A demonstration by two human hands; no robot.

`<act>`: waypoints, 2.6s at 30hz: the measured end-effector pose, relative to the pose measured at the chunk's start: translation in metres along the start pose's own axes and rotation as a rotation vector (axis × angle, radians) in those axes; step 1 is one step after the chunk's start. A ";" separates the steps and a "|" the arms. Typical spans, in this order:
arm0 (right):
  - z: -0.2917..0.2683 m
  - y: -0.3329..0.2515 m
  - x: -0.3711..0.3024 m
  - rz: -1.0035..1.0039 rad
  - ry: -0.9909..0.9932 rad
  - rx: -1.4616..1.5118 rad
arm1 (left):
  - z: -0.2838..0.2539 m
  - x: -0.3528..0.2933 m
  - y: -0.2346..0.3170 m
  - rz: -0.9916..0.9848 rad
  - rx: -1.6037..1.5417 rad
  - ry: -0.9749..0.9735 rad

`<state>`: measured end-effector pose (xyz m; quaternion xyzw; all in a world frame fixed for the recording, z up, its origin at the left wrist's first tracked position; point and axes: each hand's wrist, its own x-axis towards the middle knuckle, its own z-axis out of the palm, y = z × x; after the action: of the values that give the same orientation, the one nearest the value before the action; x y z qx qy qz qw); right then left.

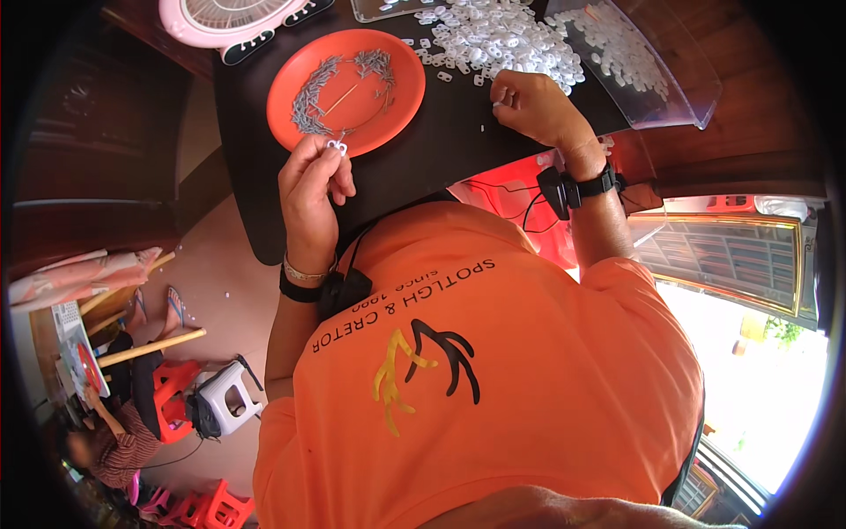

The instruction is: The person is manually assembling small white plastic components by inserting tiny metal pieces into them.

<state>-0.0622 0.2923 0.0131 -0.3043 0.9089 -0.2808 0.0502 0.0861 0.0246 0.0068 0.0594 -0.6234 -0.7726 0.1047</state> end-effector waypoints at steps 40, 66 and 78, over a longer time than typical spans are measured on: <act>0.065 -0.105 0.030 -0.119 -0.178 1.145 | 0.008 -0.006 0.000 0.025 0.059 0.089; 0.071 -0.117 0.019 -0.302 -0.022 0.795 | 0.012 -0.006 -0.007 0.003 -0.032 0.133; 0.078 -0.127 0.019 -0.558 0.241 0.409 | 0.012 -0.008 -0.008 0.003 0.031 0.161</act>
<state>0.0098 0.1602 0.0178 -0.4888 0.7154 -0.4934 -0.0762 0.0901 0.0390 0.0011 0.1218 -0.6252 -0.7553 0.1547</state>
